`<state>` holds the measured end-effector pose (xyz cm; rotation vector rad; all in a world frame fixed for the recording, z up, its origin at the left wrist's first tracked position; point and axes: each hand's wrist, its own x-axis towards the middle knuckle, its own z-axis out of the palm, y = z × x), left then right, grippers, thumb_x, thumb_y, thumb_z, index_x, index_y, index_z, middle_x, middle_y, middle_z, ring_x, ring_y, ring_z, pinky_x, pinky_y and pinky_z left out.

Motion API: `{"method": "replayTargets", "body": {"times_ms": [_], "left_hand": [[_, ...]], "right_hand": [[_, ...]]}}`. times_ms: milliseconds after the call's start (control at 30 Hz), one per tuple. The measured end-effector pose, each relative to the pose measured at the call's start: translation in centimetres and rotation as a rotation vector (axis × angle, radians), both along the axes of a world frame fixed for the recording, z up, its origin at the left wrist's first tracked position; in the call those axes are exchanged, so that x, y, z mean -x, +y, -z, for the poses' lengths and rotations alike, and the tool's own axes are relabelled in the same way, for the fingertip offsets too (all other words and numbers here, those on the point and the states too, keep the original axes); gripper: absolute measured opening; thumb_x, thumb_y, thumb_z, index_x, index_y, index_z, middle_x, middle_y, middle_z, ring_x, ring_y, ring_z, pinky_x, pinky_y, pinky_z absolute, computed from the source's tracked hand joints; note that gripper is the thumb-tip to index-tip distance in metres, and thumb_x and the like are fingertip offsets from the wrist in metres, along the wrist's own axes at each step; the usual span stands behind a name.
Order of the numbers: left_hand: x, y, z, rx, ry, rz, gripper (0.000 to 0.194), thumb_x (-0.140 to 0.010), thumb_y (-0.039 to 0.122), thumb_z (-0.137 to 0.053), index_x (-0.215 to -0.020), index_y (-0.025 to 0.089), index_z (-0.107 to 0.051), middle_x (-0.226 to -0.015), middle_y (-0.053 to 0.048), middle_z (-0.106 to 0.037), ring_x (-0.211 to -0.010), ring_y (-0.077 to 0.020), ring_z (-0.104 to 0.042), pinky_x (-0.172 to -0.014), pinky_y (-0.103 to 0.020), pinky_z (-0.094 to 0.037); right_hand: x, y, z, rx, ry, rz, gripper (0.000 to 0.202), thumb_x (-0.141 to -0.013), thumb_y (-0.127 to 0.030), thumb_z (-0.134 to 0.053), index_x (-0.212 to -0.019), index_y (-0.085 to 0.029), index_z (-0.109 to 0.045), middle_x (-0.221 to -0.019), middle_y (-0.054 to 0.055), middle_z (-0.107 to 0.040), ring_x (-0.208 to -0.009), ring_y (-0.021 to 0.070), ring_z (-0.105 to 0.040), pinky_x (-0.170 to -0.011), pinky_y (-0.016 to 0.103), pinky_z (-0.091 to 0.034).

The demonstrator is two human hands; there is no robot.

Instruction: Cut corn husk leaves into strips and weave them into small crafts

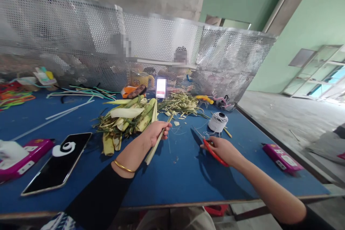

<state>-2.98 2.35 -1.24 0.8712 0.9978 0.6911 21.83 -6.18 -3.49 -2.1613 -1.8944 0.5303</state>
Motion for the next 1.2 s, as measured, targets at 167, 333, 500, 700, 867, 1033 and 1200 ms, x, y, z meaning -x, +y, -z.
{"method": "replayTargets", "body": {"times_ms": [167,333,500,700,867,1033,1200], "left_hand": [[0.7,-0.1,-0.1,-0.282,0.110,0.108,0.020,-0.080,0.027,-0.062,-0.066,0.015,-0.056,-0.054,0.002,-0.050,-0.045,-0.0075,-0.044,-0.047,-0.021,-0.040],[0.8,-0.7,0.0,-0.339,0.085,0.164,0.017,-0.077,0.029,-0.063,-0.068,0.015,-0.059,-0.056,0.005,-0.045,-0.044,-0.0065,-0.041,-0.046,-0.021,-0.039],[-0.8,-2.6,-1.4,-0.413,0.090,0.166,0.021,-0.080,0.030,-0.059,-0.066,0.015,-0.059,-0.054,0.005,-0.043,-0.042,-0.0066,-0.040,-0.047,-0.022,-0.041],[-2.3,-3.7,-1.8,-0.549,0.218,0.216,0.023,-0.083,0.026,-0.050,-0.066,0.016,-0.060,-0.051,0.004,-0.044,-0.043,-0.0086,-0.043,-0.046,-0.021,-0.038],[-2.7,-3.4,-0.8,-0.472,0.212,0.294,0.025,-0.084,0.030,-0.051,-0.067,0.015,-0.061,-0.052,0.004,-0.044,-0.043,-0.0078,-0.041,-0.046,-0.021,-0.036],[-3.3,-3.3,0.2,-0.393,0.137,0.258,0.030,-0.079,0.042,-0.061,-0.074,0.013,-0.067,-0.056,0.004,-0.044,-0.046,-0.0070,-0.040,-0.047,-0.021,-0.037],[-3.6,-3.1,-0.6,-0.275,0.042,0.224,0.028,-0.075,0.040,-0.067,-0.072,0.013,-0.066,-0.057,0.004,-0.043,-0.044,-0.0055,-0.038,-0.046,-0.021,-0.037]], "right_hand": [[0.9,-1.9,0.3,0.008,-0.440,0.001,0.033,-0.091,-0.045,-0.045,-0.103,-0.018,-0.059,-0.090,0.013,-0.072,-0.084,0.0293,-0.068,-0.061,0.031,-0.040],[1.4,-2.0,-0.6,-0.074,-0.474,-0.070,0.019,-0.086,-0.030,-0.055,-0.096,-0.017,-0.064,-0.097,0.016,-0.069,-0.089,0.0292,-0.066,-0.066,0.031,-0.043],[2.7,0.4,-2.3,-0.350,0.302,-0.257,0.021,-0.085,-0.033,-0.058,-0.098,-0.024,-0.071,-0.102,0.008,-0.069,-0.088,0.0224,-0.062,-0.077,0.033,-0.046],[5.4,3.8,-1.3,-0.204,1.237,-0.244,0.033,-0.070,-0.038,-0.074,-0.096,-0.018,-0.070,-0.067,-0.002,-0.064,-0.060,0.0114,-0.053,-0.062,0.027,-0.043],[5.6,3.8,-0.4,-0.214,1.320,-0.274,0.025,-0.069,-0.039,-0.076,-0.076,-0.017,-0.068,-0.057,-0.001,-0.063,-0.058,0.0131,-0.056,-0.062,0.028,-0.043],[5.6,3.7,0.0,-0.292,1.304,-0.195,0.024,-0.068,-0.040,-0.074,-0.064,-0.018,-0.065,-0.052,-0.002,-0.059,-0.055,0.0126,-0.054,-0.061,0.028,-0.044],[5.1,3.9,0.0,-0.226,1.416,-0.179,0.024,-0.069,-0.037,-0.075,-0.084,-0.018,-0.070,-0.060,-0.002,-0.063,-0.059,0.0115,-0.055,-0.061,0.026,-0.044]]}}
